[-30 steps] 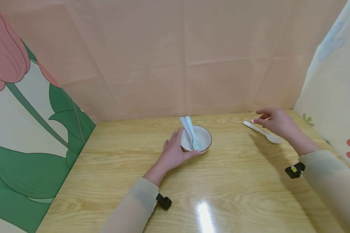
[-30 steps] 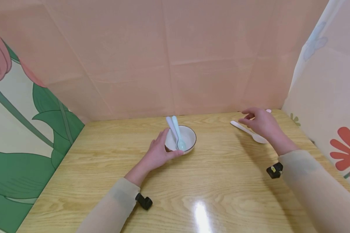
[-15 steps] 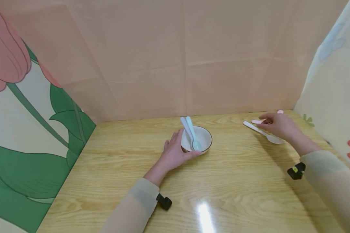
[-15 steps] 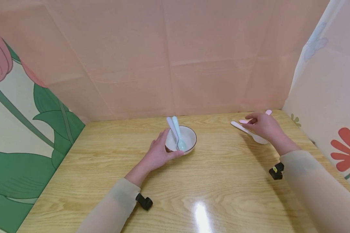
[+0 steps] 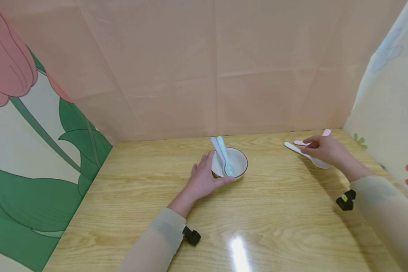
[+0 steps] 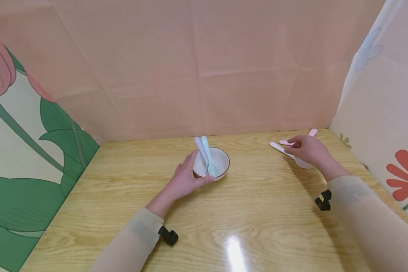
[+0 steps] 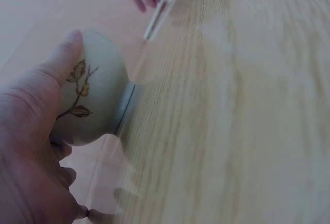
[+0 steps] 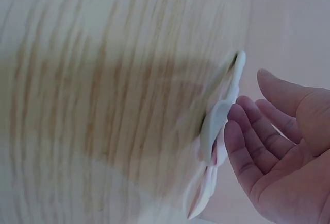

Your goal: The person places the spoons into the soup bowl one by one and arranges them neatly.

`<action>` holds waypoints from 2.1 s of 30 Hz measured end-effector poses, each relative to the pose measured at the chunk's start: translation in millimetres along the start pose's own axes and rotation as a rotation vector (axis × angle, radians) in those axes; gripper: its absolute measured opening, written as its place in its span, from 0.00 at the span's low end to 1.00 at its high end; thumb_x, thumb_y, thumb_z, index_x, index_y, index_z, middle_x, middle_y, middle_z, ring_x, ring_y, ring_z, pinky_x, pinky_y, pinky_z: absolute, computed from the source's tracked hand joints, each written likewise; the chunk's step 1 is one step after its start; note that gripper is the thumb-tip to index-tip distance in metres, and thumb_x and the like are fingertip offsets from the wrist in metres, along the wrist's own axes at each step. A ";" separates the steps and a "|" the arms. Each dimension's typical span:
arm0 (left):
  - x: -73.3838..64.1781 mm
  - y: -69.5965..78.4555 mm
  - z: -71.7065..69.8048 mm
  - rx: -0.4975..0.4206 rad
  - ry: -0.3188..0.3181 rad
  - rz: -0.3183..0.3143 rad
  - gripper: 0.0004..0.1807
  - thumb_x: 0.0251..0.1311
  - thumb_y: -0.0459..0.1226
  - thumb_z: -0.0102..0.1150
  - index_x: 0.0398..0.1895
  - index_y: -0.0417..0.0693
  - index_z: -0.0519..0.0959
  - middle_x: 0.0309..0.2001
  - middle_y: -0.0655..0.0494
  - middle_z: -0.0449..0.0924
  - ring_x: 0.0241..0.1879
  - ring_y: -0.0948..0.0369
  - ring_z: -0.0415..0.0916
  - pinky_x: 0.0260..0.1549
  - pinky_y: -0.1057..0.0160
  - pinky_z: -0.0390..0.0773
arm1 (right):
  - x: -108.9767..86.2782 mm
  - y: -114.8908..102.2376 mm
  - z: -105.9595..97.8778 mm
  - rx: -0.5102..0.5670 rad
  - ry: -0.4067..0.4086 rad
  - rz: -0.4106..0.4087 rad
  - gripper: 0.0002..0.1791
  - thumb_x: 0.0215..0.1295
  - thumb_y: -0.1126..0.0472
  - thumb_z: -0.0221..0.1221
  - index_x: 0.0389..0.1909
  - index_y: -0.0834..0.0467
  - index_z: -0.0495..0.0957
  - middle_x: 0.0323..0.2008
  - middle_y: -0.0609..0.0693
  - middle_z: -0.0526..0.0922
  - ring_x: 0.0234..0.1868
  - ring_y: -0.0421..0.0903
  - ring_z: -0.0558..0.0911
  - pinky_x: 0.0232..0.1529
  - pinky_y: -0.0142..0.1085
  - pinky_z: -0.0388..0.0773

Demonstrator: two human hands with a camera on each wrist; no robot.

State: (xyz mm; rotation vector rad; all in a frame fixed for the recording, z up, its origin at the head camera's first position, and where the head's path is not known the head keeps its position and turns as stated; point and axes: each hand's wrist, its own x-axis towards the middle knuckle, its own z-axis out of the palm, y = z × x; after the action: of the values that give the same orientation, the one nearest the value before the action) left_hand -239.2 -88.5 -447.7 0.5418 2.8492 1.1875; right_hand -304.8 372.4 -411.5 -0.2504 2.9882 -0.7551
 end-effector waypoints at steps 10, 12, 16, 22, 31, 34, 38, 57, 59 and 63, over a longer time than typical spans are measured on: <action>1.1 -1.0 0.6 -0.002 0.001 0.000 0.67 0.58 0.71 0.75 0.91 0.56 0.49 0.83 0.50 0.63 0.88 0.48 0.47 0.81 0.30 0.40 | 3.1 8.0 9.9 0.046 -0.003 -0.001 0.31 0.80 0.52 0.68 0.70 0.72 0.76 0.57 0.72 0.86 0.59 0.74 0.82 0.63 0.69 0.72; 1.3 -1.5 0.8 -0.007 0.002 -0.001 0.67 0.58 0.71 0.75 0.91 0.56 0.49 0.82 0.50 0.64 0.88 0.48 0.46 0.81 0.30 0.40 | 4.1 9.0 11.3 0.042 0.001 -0.003 0.31 0.80 0.53 0.68 0.69 0.72 0.77 0.55 0.71 0.87 0.58 0.72 0.83 0.62 0.68 0.73; 1.3 -2.3 0.9 -0.008 0.001 0.000 0.67 0.59 0.71 0.75 0.91 0.55 0.49 0.83 0.51 0.63 0.88 0.46 0.45 0.81 0.30 0.39 | 5.5 9.7 13.0 0.039 0.000 -0.003 0.31 0.78 0.53 0.70 0.69 0.72 0.77 0.52 0.68 0.88 0.55 0.67 0.83 0.59 0.63 0.75; 0.0 0.1 -1.3 -0.011 0.000 0.006 0.66 0.60 0.70 0.75 0.91 0.55 0.49 0.84 0.52 0.63 0.88 0.46 0.45 0.81 0.29 0.40 | 7.1 10.4 14.3 0.035 -0.020 0.001 0.34 0.77 0.51 0.71 0.70 0.72 0.77 0.52 0.67 0.88 0.53 0.64 0.84 0.57 0.59 0.77; -0.8 1.1 -2.4 -0.011 -0.001 -0.001 0.68 0.59 0.70 0.75 0.91 0.52 0.49 0.86 0.51 0.59 0.88 0.44 0.43 0.81 0.29 0.39 | 9.3 11.9 15.6 0.044 -0.016 -0.009 0.29 0.78 0.55 0.71 0.67 0.72 0.79 0.48 0.64 0.88 0.45 0.53 0.81 0.49 0.45 0.76; -0.8 1.2 -2.4 -0.013 -0.002 -0.002 0.68 0.59 0.70 0.76 0.91 0.52 0.48 0.86 0.51 0.58 0.88 0.44 0.43 0.81 0.30 0.39 | 9.5 13.0 15.7 0.051 -0.018 -0.007 0.29 0.78 0.55 0.71 0.67 0.72 0.79 0.48 0.64 0.88 0.46 0.54 0.81 0.50 0.46 0.76; -1.4 2.0 -2.8 -0.020 0.001 0.003 0.67 0.60 0.69 0.76 0.91 0.51 0.49 0.86 0.51 0.59 0.88 0.43 0.43 0.81 0.29 0.39 | 9.9 13.8 16.7 0.046 -0.005 -0.009 0.28 0.77 0.55 0.71 0.66 0.72 0.80 0.47 0.63 0.88 0.46 0.54 0.81 0.49 0.44 0.76; -1.4 1.9 -1.9 -0.012 0.001 -0.019 0.68 0.59 0.69 0.76 0.91 0.50 0.50 0.85 0.48 0.61 0.88 0.44 0.44 0.82 0.31 0.39 | 4.3 4.6 15.3 0.036 -0.001 -0.003 0.30 0.79 0.55 0.69 0.69 0.73 0.77 0.50 0.67 0.86 0.49 0.61 0.82 0.48 0.46 0.77; -1.3 1.9 -1.8 -0.010 0.002 -0.019 0.68 0.59 0.69 0.76 0.91 0.50 0.50 0.85 0.48 0.61 0.88 0.44 0.44 0.82 0.31 0.39 | 4.1 1.2 14.6 0.042 -0.001 -0.004 0.30 0.79 0.55 0.68 0.69 0.73 0.77 0.51 0.67 0.85 0.48 0.60 0.81 0.47 0.46 0.77; -1.1 1.9 -1.7 -0.010 0.004 -0.014 0.67 0.59 0.68 0.76 0.91 0.50 0.50 0.85 0.48 0.62 0.88 0.45 0.46 0.81 0.30 0.40 | 3.9 -7.2 13.9 0.049 0.006 -0.013 0.30 0.81 0.55 0.66 0.71 0.72 0.76 0.52 0.68 0.84 0.46 0.58 0.81 0.44 0.44 0.77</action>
State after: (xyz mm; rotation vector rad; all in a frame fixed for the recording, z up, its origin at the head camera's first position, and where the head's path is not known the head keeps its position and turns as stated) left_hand -237.9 -88.8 -445.4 0.5190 2.8444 1.2014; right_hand -306.4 359.0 -420.3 -0.2662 2.9718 -0.8305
